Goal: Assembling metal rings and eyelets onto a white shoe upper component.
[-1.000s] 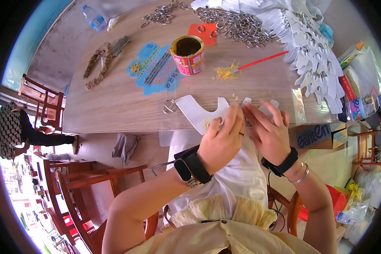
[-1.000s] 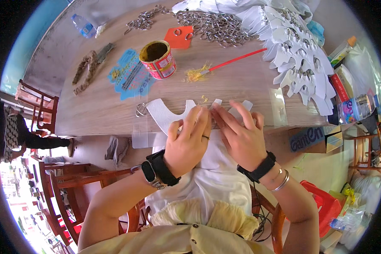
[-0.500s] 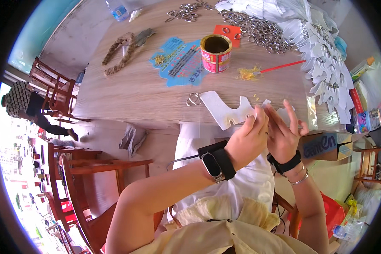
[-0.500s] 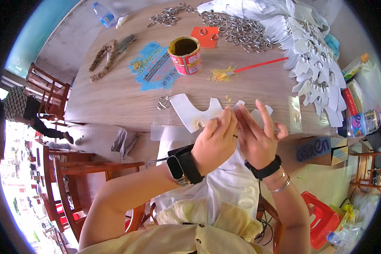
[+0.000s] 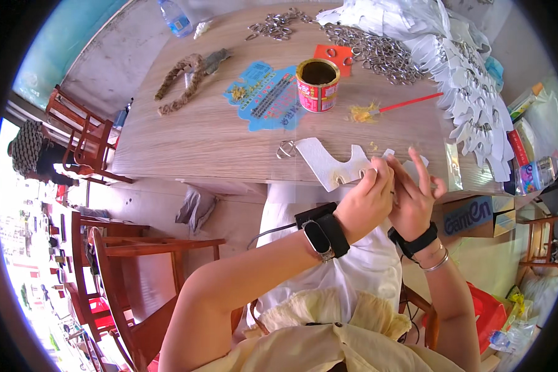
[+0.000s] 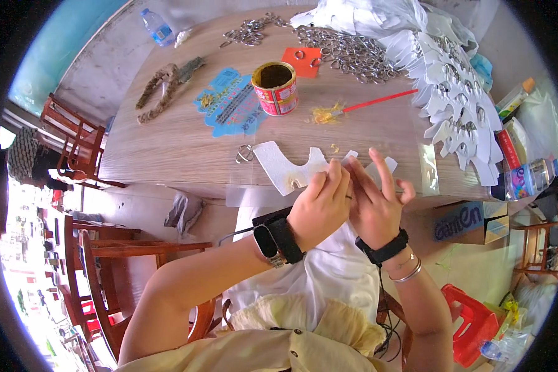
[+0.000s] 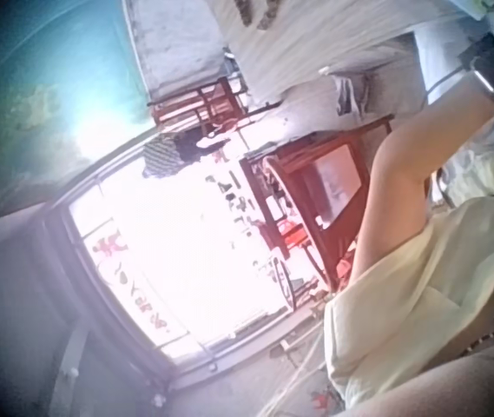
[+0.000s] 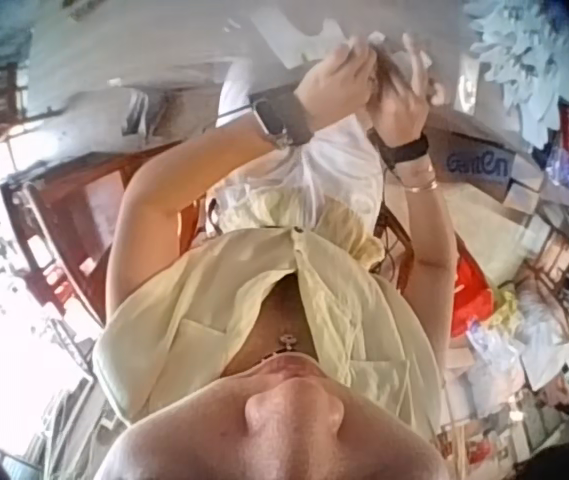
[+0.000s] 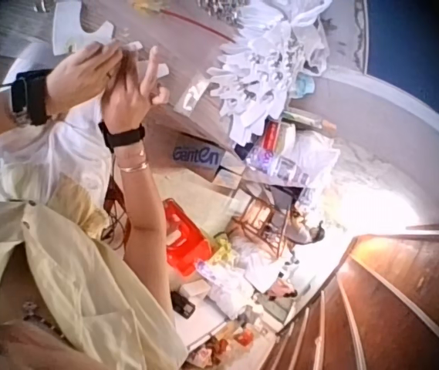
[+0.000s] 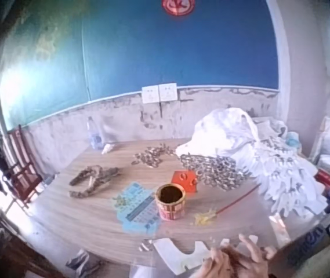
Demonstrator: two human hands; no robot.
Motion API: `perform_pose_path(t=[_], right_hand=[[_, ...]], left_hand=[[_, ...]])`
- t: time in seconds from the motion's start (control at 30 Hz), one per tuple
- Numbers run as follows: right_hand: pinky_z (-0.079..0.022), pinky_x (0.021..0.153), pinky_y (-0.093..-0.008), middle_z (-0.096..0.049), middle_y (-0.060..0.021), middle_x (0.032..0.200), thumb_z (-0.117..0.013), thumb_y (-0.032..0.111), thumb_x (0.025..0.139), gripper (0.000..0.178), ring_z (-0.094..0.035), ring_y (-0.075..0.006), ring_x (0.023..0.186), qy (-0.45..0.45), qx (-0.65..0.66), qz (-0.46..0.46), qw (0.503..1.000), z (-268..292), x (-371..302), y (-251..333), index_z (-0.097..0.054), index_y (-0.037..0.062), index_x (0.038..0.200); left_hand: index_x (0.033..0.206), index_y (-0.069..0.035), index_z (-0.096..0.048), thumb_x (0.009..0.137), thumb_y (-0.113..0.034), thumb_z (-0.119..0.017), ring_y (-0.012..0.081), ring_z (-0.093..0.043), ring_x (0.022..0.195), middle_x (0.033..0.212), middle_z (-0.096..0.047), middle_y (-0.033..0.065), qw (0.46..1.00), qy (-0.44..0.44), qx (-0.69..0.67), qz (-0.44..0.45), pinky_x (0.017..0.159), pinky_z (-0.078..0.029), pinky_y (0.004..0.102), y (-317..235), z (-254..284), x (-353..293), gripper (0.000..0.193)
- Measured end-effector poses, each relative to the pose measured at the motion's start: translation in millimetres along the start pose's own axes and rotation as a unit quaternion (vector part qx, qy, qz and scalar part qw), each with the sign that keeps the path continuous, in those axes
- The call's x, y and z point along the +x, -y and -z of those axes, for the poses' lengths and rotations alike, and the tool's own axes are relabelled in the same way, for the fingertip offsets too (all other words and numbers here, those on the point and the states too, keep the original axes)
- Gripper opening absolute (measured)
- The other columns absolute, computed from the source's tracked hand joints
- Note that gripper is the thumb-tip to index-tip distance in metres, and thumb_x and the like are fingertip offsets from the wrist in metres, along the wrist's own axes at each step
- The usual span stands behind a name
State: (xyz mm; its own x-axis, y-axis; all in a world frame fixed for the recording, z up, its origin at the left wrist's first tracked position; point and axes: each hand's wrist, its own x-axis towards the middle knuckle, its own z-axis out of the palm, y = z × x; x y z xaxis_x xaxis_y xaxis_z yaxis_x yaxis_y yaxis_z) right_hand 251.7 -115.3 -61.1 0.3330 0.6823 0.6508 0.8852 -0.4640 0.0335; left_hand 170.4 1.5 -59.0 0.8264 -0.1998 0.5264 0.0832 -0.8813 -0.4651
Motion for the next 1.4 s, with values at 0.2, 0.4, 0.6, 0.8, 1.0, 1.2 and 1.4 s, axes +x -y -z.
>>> perform_pose_path(t=[0.2,0.4,0.6,0.8,1.0,1.2,1.4], right_hand=[[-0.023,0.089,-0.0387,-0.062,0.0041,0.121,-0.058,0.016,0.087,0.021,-0.045,-0.0131,0.129,0.009,-0.004,0.0,1.0,-4.2,-2.7,3.8,-0.068,0.0102,0.105],[-0.023,0.089,-0.0394,-0.06,0.0036,0.123,-0.056,0.016,0.087,0.022,-0.042,-0.0145,0.131,0.028,-0.021,-0.008,0.999,-3.2,-0.7,7.3,-0.067,0.0103,0.106],[-0.022,0.091,-0.0405,-0.059,0.0025,0.124,-0.054,0.017,0.088,0.024,-0.041,-0.0153,0.133,0.032,-0.011,-0.006,0.999,-3.8,-1.0,6.9,-0.066,0.0103,0.108],[-0.021,0.092,-0.0413,-0.059,0.0016,0.124,-0.053,0.019,0.088,0.024,-0.041,-0.0157,0.133,0.035,-0.002,-0.016,0.999,-7.0,-0.7,7.4,-0.066,0.0106,0.107],[-0.02,0.092,-0.0409,-0.06,0.0003,0.123,-0.053,0.019,0.088,0.024,-0.043,-0.0162,0.132,0.034,0.01,-0.012,0.999,-4.0,-0.1,7.1,-0.066,0.0102,0.107],[-0.02,0.092,-0.0404,-0.06,-0.0002,0.124,-0.053,0.018,0.088,0.026,-0.045,-0.0162,0.13,0.043,0.022,-0.019,0.999,-1.4,0.0,6.1,-0.066,0.0097,0.109],[-0.02,0.092,-0.0399,-0.06,-0.0003,0.124,-0.053,0.018,0.088,0.027,-0.046,-0.0154,0.13,0.041,0.028,-0.021,0.999,-2.5,0.0,6.9,-0.066,0.0095,0.11]], left_hand=[[0.099,0.004,-0.065,0.077,-0.02,-0.053,0.0267,-0.049,0.114,0.11,-0.06,0.013,0.999,0.019,-0.019,0.025,0.087,-0.037,0.0329,-3.4,1.7,-4.9,0.035],[0.102,0.006,-0.065,0.078,-0.017,-0.054,0.0278,-0.047,0.117,0.116,-0.058,0.0155,0.997,0.035,-0.017,0.062,0.088,-0.039,0.0324,-12.6,5.5,-6.3,0.035],[0.102,0.006,-0.065,0.079,-0.016,-0.053,0.0285,-0.045,0.12,0.118,-0.057,0.0152,0.994,0.077,-0.013,0.08,0.086,-0.041,0.031,-19.8,11.7,-3.3,0.033],[0.099,0.006,-0.065,0.079,-0.015,-0.053,0.029,-0.044,0.122,0.118,-0.056,0.0149,0.993,0.077,-0.018,0.082,0.086,-0.041,0.0308,-16.5,12.3,-2.6,0.031],[0.095,0.005,-0.066,0.079,-0.016,-0.053,0.0295,-0.044,0.122,0.116,-0.057,0.0153,0.994,0.079,-0.014,0.077,0.086,-0.04,0.0311,-16.6,14.2,-2.0,0.03],[0.095,0.005,-0.066,0.078,-0.016,-0.054,0.0291,-0.044,0.122,0.117,-0.057,0.0158,0.994,0.077,-0.009,0.082,0.086,-0.04,0.0311,-16.9,14.7,-1.2,0.03],[0.098,0.006,-0.066,0.08,-0.017,-0.053,0.0283,-0.043,0.122,0.119,-0.056,0.0157,0.993,0.083,0.001,0.083,0.087,-0.04,0.0309,-17.0,12.8,-2.6,0.031]])
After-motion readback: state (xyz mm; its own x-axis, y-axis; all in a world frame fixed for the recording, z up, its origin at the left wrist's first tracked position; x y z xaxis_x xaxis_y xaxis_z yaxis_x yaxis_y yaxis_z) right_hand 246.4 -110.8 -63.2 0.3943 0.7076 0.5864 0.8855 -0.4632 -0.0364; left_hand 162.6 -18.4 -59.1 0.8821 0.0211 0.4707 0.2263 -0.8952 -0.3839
